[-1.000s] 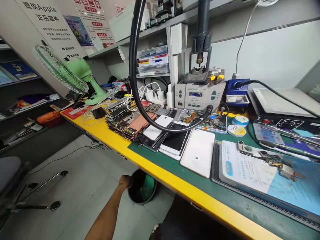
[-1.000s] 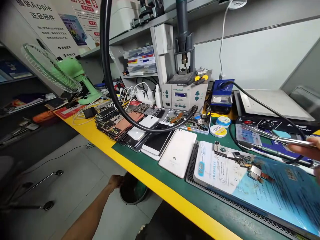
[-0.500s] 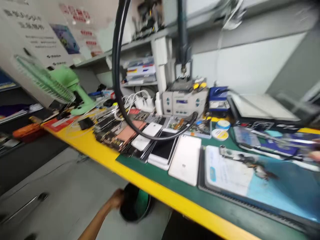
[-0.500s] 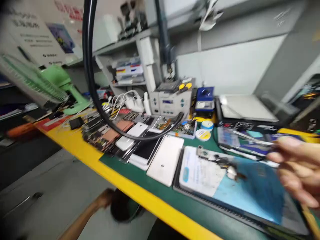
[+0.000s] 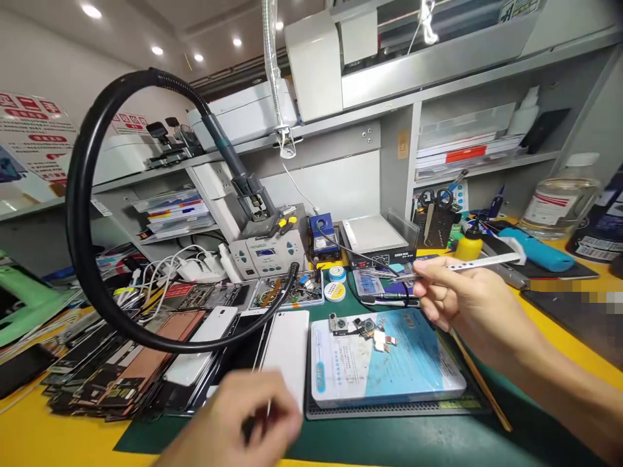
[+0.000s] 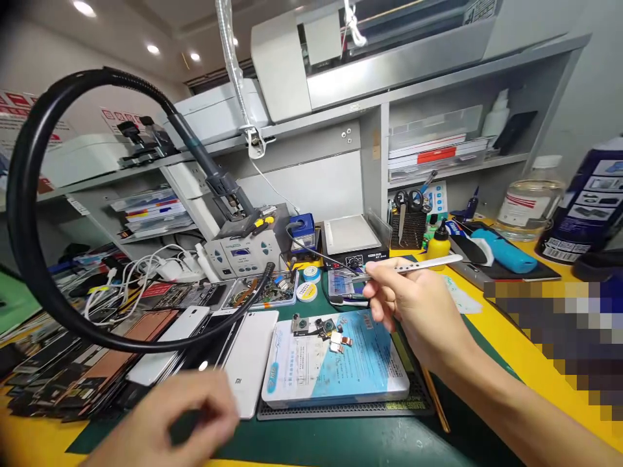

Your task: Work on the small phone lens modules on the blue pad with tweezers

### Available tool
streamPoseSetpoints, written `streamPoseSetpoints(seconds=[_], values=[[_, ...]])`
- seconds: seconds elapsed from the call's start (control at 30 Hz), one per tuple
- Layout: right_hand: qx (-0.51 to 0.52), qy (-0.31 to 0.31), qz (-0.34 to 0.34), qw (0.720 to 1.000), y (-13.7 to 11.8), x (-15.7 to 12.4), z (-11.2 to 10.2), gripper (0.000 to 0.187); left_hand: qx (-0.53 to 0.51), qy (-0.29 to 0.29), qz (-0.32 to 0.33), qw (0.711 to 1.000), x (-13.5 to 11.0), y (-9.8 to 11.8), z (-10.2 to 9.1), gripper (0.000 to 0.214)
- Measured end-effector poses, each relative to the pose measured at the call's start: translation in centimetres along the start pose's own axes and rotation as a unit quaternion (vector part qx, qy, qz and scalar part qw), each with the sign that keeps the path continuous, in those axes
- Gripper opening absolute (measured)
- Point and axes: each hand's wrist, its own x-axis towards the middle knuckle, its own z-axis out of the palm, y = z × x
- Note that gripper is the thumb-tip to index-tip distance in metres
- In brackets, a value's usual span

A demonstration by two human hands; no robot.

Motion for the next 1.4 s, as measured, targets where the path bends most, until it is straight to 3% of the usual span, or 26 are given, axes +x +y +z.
streamPoseSetpoints(seconds=[0.03, 0.07, 0.1, 0.2, 0.33, 0.53, 0.83, 1.2, 1.4], values=[[0.003, 0.003, 0.002, 1.0, 0.1, 0.2, -0.1, 0.03, 0.05, 0.077, 0.008, 0.996, 1.8, 0.8, -0.8, 0.023], [0.006, 0.006, 0.003, 1.0, 0.2, 0.4, -0.2, 0.03, 0.071, 0.107, 0.019, 0.992, 3.6, 1.4, -1.5, 0.016], [0.009, 0.008, 0.005, 1.0, 0.3, 0.7, -0.3, 0.031, 0.081, 0.106, 0.029, 0.991, 5.4, 1.7, -2.1, 0.012], [0.016, 0.015, 0.007, 1.0, 0.4, 1.2, -0.6, 0.029, 0.103, 0.067, 0.056, 0.991, 9.7, 1.7, -3.4, 0.033], [0.022, 0.021, 0.013, 0.999, 0.3, 1.5, -0.7, 0.027, 0.112, 0.02, 0.084, 0.99, 11.9, 1.0, -3.4, 0.036], [0.018, 0.028, 0.022, 0.999, 0.3, 1.5, -0.7, 0.026, 0.114, 0.008, 0.109, 0.987, 12.4, 0.7, -3.0, 0.023], [0.018, 0.033, 0.032, 0.999, -0.6, 0.8, -0.3, 0.023, 0.089, 0.069, 0.109, 0.988, 10.6, -0.9, -3.1, 0.02], [0.002, 0.035, 0.061, 0.998, 0.1, 1.1, -0.6, 0.028, 0.073, 0.092, 0.121, 0.986, 9.0, -2.0, -2.6, 0.024], [0.005, 0.047, 0.085, 0.995, 0.3, 1.0, -0.4, 0.032, 0.086, 0.083, 0.115, 0.986, 8.8, -1.2, -2.7, 0.034]])
